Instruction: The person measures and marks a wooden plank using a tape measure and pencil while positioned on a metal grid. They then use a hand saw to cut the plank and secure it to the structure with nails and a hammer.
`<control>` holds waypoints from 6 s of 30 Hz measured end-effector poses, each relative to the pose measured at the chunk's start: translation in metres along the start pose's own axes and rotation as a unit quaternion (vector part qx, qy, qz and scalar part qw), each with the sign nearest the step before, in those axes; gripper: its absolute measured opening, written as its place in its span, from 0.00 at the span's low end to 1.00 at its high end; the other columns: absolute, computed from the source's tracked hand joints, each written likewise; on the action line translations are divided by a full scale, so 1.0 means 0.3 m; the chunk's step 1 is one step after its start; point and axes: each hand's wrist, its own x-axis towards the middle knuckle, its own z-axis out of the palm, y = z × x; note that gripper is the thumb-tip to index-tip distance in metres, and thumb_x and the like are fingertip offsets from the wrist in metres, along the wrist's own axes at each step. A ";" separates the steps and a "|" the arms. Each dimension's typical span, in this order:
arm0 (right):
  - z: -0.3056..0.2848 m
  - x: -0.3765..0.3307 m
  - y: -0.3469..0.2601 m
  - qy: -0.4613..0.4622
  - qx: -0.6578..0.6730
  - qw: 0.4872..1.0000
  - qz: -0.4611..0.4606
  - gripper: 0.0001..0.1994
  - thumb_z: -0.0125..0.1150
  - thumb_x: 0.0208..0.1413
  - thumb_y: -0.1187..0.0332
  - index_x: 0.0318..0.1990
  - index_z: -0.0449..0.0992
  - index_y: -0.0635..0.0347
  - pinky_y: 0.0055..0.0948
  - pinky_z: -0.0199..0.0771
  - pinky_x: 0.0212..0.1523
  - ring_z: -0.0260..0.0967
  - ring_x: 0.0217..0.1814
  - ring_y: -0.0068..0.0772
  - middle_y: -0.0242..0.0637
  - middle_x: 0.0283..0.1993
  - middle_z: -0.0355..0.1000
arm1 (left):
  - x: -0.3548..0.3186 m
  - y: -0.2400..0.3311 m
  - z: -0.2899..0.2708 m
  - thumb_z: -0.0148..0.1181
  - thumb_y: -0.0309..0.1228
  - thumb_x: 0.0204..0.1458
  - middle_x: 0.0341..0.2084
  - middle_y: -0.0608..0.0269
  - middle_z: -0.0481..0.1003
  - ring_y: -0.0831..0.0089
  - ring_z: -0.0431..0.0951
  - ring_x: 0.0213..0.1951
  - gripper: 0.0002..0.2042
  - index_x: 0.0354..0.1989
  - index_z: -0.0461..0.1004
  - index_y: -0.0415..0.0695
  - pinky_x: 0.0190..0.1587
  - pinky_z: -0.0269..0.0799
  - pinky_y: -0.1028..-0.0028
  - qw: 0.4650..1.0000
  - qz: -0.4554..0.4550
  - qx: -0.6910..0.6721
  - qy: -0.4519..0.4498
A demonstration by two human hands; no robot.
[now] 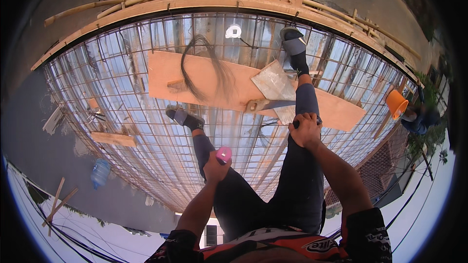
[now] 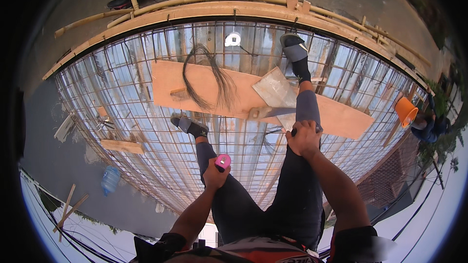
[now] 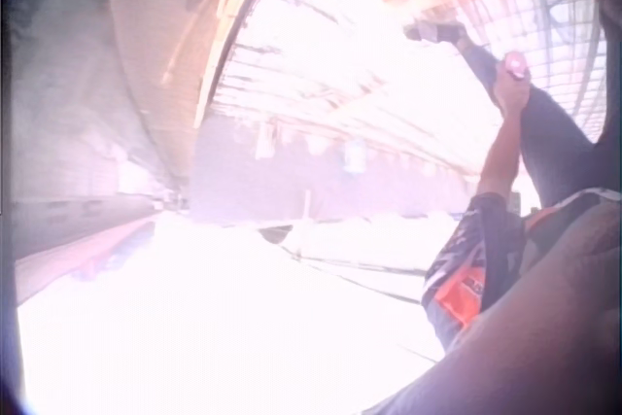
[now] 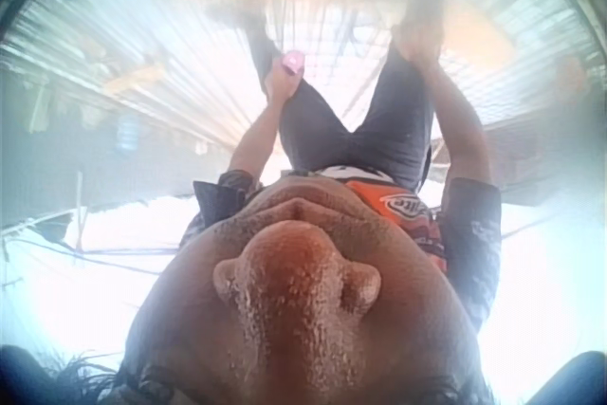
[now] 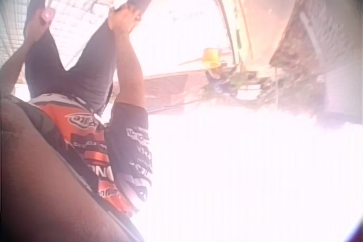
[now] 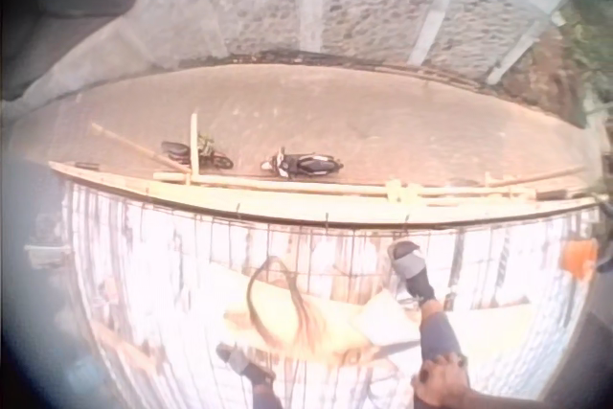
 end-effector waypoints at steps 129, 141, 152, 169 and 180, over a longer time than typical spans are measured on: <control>-0.525 1.455 0.140 0.158 0.805 0.552 0.149 0.16 0.62 0.68 0.66 0.57 0.78 0.67 0.31 0.73 0.37 0.78 0.40 0.32 0.38 0.46 0.78 | 1.411 1.507 -0.538 0.72 0.39 0.58 0.56 0.38 0.77 0.39 0.81 0.56 0.34 0.68 0.68 0.34 0.61 0.76 0.52 0.822 0.438 0.060 0.359; -0.411 1.300 0.235 0.129 0.816 0.557 0.079 0.31 0.55 0.77 0.50 0.75 0.66 0.66 0.43 0.78 0.63 0.74 0.69 0.44 0.49 0.69 0.74 | 1.154 1.200 -0.149 0.70 0.31 0.51 0.46 0.51 0.81 0.59 0.83 0.47 0.31 0.66 0.68 0.39 0.55 0.78 0.63 0.921 0.302 -0.176 0.174; -0.480 1.468 0.044 0.121 0.962 0.235 -0.067 0.37 0.57 0.74 0.51 0.80 0.56 0.63 0.55 0.50 0.86 0.55 0.85 0.56 0.55 0.83 0.53 | 1.041 0.543 0.063 0.68 0.26 0.55 0.39 0.64 0.75 0.72 0.75 0.40 0.26 0.63 0.68 0.42 0.48 0.75 0.69 0.955 0.135 -0.253 0.079; -0.465 1.423 0.134 0.056 0.957 0.261 -0.113 0.56 0.63 0.63 0.39 0.85 0.42 0.64 0.55 0.43 0.87 0.48 0.88 0.56 0.53 0.86 0.47 | 0.967 0.714 0.230 0.68 0.25 0.58 0.39 0.68 0.73 0.78 0.75 0.38 0.24 0.61 0.67 0.45 0.36 0.79 0.72 0.948 0.107 -0.300 -0.016; -0.502 1.411 0.065 0.132 0.957 0.234 -0.106 0.52 0.59 0.62 0.36 0.85 0.50 0.60 0.53 0.33 0.89 0.43 0.91 0.49 0.50 0.89 0.46 | 0.946 0.562 0.229 0.66 0.22 0.58 0.37 0.71 0.72 0.80 0.72 0.38 0.23 0.60 0.67 0.43 0.44 0.73 0.74 0.960 0.086 -0.267 -0.007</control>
